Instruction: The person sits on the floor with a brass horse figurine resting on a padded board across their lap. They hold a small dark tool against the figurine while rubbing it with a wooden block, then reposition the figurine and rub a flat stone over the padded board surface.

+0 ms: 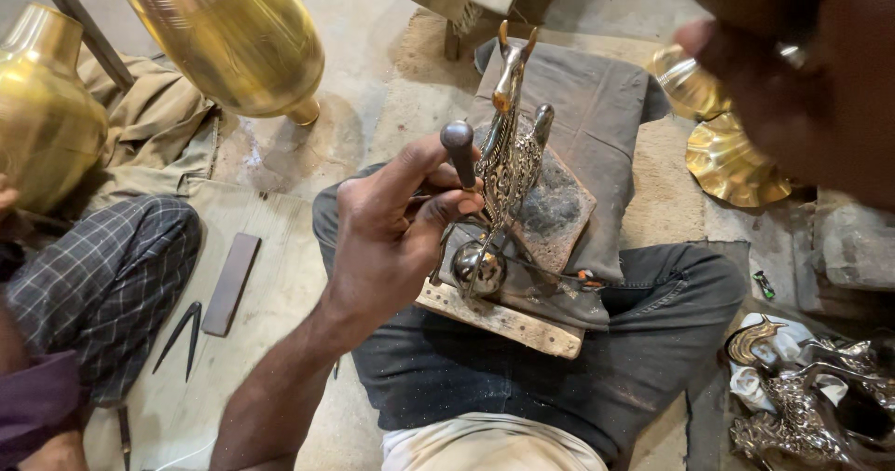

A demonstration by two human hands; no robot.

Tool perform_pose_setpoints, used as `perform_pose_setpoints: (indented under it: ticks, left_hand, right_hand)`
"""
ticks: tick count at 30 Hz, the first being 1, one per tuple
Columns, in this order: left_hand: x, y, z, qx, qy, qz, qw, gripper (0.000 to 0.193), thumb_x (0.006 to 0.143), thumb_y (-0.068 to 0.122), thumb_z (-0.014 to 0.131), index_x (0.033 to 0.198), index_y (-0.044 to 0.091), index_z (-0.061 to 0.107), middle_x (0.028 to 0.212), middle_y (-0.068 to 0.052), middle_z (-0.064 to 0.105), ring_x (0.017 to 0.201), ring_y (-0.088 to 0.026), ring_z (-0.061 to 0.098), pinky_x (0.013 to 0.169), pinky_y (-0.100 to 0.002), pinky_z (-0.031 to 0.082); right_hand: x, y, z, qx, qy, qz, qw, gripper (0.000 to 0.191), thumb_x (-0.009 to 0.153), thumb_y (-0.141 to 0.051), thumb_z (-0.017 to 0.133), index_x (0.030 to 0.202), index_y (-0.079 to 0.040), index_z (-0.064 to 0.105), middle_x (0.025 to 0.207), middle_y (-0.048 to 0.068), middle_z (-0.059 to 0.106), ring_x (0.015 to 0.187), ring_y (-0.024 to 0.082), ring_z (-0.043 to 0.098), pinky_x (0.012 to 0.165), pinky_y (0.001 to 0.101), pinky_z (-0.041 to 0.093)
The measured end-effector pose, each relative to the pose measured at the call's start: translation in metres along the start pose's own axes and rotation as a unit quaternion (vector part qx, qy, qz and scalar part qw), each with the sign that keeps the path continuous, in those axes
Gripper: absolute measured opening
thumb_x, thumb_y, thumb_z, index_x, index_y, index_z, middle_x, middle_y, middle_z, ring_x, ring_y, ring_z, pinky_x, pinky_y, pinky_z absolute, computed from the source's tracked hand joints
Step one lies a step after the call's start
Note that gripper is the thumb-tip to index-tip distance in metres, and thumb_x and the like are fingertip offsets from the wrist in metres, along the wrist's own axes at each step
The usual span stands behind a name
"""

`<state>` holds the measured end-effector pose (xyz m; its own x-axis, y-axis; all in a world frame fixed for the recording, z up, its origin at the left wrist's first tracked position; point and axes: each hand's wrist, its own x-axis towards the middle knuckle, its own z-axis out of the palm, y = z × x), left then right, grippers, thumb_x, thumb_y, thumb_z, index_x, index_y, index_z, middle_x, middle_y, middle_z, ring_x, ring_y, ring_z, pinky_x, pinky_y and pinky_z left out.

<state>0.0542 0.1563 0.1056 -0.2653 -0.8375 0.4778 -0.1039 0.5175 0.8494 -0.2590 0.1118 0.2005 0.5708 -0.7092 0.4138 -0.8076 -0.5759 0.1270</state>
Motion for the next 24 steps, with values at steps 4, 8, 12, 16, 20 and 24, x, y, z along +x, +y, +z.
perform_pose_setpoints:
  ticks: [4, 8, 12, 16, 20, 24]
  left_hand:
    - [0.0, -0.003, 0.0, 0.021, 0.003, 0.029, 0.999, 0.036, 0.097, -0.019, 0.056, 0.128, -0.001, 0.062, 0.104, -0.011, 0.074, 0.1, -0.014, 0.078, 0.092, -0.028, 0.068]
    - [-0.002, -0.004, -0.001, -0.008, -0.004, 0.021, 1.0, 0.043, 0.097, -0.019, 0.06, 0.136, -0.001, 0.059, 0.106, -0.01, 0.075, 0.102, -0.014, 0.075, 0.094, -0.028, 0.065]
    - [-0.001, -0.006, -0.001, 0.02, 0.005, 0.049, 0.999, 0.042, 0.096, -0.019, 0.062, 0.133, -0.002, 0.058, 0.113, -0.012, 0.075, 0.103, -0.014, 0.076, 0.092, -0.027, 0.066]
    - [-0.003, -0.006, -0.001, -0.024, 0.001, 0.033, 0.999, 0.044, 0.095, -0.019, 0.059, 0.137, -0.005, 0.057, 0.111, -0.014, 0.074, 0.102, -0.017, 0.074, 0.093, -0.029, 0.066]
    - [-0.005, -0.013, -0.004, 0.029, -0.006, 0.037, 0.999, 0.025, 0.094, -0.016, 0.062, 0.115, -0.003, 0.062, 0.107, -0.013, 0.076, 0.095, -0.017, 0.079, 0.081, -0.027, 0.066]
    - [-0.017, -0.025, 0.0, -0.015, 0.006, 0.076, 0.997, 0.029, 0.1, -0.014, 0.064, 0.127, -0.002, 0.061, 0.115, -0.012, 0.074, 0.103, -0.017, 0.078, 0.089, -0.027, 0.068]
  right_hand:
    - [-0.001, -0.012, -0.008, -0.025, -0.001, -0.009, 1.0, 0.026, 0.098, -0.01, 0.068, 0.119, 0.003, 0.066, 0.088, 0.022, 0.07, 0.079, 0.029, 0.071, 0.067, 0.0393, 0.056]
    - [0.004, -0.023, -0.015, -0.05, -0.028, 0.023, 0.998, 0.03, 0.094, -0.012, 0.071, 0.12, 0.002, 0.067, 0.088, 0.021, 0.07, 0.078, 0.029, 0.072, 0.067, 0.0397, 0.056]
    - [0.022, -0.033, -0.016, -0.102, -0.005, -0.114, 0.988, 0.032, 0.09, -0.011, 0.072, 0.12, 0.001, 0.065, 0.097, 0.018, 0.071, 0.083, 0.025, 0.071, 0.071, 0.0368, 0.058]
    - [0.024, -0.041, -0.019, 0.049, -0.025, 0.055, 0.997, 0.015, 0.107, -0.011, 0.067, 0.111, 0.003, 0.062, 0.1, 0.019, 0.069, 0.087, 0.024, 0.071, 0.074, 0.0364, 0.056]
    - [0.015, -0.033, -0.022, -0.128, -0.034, -0.031, 0.991, 0.029, 0.085, -0.004, 0.073, 0.113, 0.001, 0.067, 0.095, 0.017, 0.07, 0.082, 0.027, 0.071, 0.068, 0.0387, 0.055]
    - [0.01, -0.021, -0.009, -0.078, -0.041, 0.018, 0.996, 0.024, 0.093, -0.005, 0.072, 0.113, 0.005, 0.066, 0.093, 0.016, 0.069, 0.077, 0.024, 0.069, 0.063, 0.0369, 0.052]
